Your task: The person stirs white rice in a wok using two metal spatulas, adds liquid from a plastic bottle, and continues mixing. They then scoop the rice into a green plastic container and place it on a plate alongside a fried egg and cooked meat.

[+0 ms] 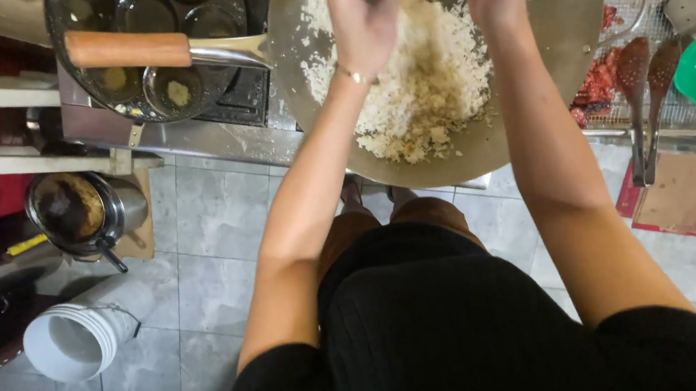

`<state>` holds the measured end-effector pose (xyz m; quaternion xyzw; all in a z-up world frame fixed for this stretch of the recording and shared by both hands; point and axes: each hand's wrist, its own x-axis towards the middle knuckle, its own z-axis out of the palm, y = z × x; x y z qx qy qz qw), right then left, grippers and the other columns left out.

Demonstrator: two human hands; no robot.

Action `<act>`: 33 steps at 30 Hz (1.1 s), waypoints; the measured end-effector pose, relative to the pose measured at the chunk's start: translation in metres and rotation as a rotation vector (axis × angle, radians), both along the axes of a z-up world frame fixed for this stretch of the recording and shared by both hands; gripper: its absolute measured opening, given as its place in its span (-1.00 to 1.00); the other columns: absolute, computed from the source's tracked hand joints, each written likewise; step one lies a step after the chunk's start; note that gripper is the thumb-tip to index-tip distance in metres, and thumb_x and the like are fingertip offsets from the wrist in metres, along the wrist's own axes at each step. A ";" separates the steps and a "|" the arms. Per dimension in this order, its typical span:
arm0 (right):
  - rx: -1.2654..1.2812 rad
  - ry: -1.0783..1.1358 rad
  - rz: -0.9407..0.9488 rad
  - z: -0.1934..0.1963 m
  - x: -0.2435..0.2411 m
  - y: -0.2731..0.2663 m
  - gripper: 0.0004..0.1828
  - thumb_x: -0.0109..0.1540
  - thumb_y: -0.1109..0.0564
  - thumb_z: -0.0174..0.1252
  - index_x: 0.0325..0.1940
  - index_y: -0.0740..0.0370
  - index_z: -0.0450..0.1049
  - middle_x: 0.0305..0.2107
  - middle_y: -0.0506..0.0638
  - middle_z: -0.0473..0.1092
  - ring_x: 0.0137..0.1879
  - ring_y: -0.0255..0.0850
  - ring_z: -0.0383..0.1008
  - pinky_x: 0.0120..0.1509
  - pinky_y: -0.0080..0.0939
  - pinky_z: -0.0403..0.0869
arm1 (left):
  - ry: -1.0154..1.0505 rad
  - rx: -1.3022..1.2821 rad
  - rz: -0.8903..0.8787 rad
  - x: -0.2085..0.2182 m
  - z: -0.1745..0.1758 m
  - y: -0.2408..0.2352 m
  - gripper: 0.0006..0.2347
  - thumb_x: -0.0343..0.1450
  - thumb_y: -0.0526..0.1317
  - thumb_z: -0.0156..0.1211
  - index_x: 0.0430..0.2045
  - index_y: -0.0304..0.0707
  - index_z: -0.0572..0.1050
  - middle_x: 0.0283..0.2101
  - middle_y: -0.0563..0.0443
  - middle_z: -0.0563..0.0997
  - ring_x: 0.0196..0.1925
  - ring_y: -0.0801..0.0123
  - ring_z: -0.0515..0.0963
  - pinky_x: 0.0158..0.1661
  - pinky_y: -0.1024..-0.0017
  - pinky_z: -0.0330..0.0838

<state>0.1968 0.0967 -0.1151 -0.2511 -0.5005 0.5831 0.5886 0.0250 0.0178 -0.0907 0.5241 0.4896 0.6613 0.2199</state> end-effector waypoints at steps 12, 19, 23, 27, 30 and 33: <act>0.499 -0.458 0.221 0.040 0.020 -0.103 -0.69 0.40 0.20 -0.02 -0.44 0.28 0.37 -0.65 -0.10 0.20 -0.58 -0.35 0.13 -0.51 -0.32 0.11 | 0.046 -0.031 -0.459 0.022 0.056 -0.052 -0.55 0.58 0.00 -0.20 -0.70 -0.23 0.42 -0.73 0.15 0.33 -0.72 0.57 0.32 -0.66 0.67 0.14; 0.276 -0.286 -0.109 0.143 0.022 -0.105 -0.64 0.24 0.32 -0.15 -0.65 0.32 0.03 -0.72 0.09 -0.03 -0.61 -0.19 -0.07 -0.46 -0.16 -0.18 | -0.068 -0.037 -0.195 0.002 0.089 -0.054 -0.57 0.52 -0.01 -0.02 -0.81 -0.12 0.27 -0.77 0.21 0.16 -0.74 0.55 0.13 -0.61 0.55 -0.02; 0.179 -0.340 -0.173 0.066 0.012 -0.114 -0.64 0.24 0.27 -0.09 -0.67 0.25 0.14 -0.74 0.03 0.05 -0.59 -0.23 -0.01 -0.44 -0.23 -0.07 | -0.191 -0.072 -0.181 0.025 0.015 -0.056 -0.95 0.31 -0.42 0.20 -0.57 -0.46 0.54 -0.61 -0.21 0.52 -0.39 0.25 0.59 -0.27 0.25 0.48; -0.038 -0.365 -0.333 0.066 0.021 -0.095 -0.67 0.26 0.21 0.00 -0.62 0.08 0.30 -0.72 -0.12 0.18 -0.58 -0.34 0.10 -0.48 -0.33 0.14 | -0.262 -0.066 -0.046 0.020 0.041 -0.068 -0.66 0.48 -0.20 0.08 -0.79 -0.20 0.37 -0.75 0.15 0.31 -0.57 0.58 0.24 -0.48 0.50 0.23; 0.032 -0.388 -0.312 0.082 0.037 -0.084 -0.67 0.34 0.26 -0.03 -0.51 0.03 0.26 -0.64 -0.18 0.15 -0.54 -0.39 0.07 -0.50 -0.36 0.14 | -0.240 -0.023 -0.011 0.018 0.029 -0.063 -0.59 0.52 -0.15 0.00 -0.85 -0.07 0.22 -0.80 0.23 0.14 -0.74 0.55 0.13 -0.62 0.54 0.04; 0.086 -0.459 -0.116 0.055 0.011 -0.069 -0.81 0.22 0.28 -0.11 -0.48 0.09 0.25 -0.58 -0.16 0.17 -0.48 -0.40 0.10 -0.41 -0.43 0.18 | -0.277 -0.104 -0.024 0.022 0.019 -0.067 -0.56 0.50 -0.08 -0.01 -0.87 -0.03 0.16 -0.81 0.24 0.10 -0.75 0.54 0.10 -0.59 0.51 0.08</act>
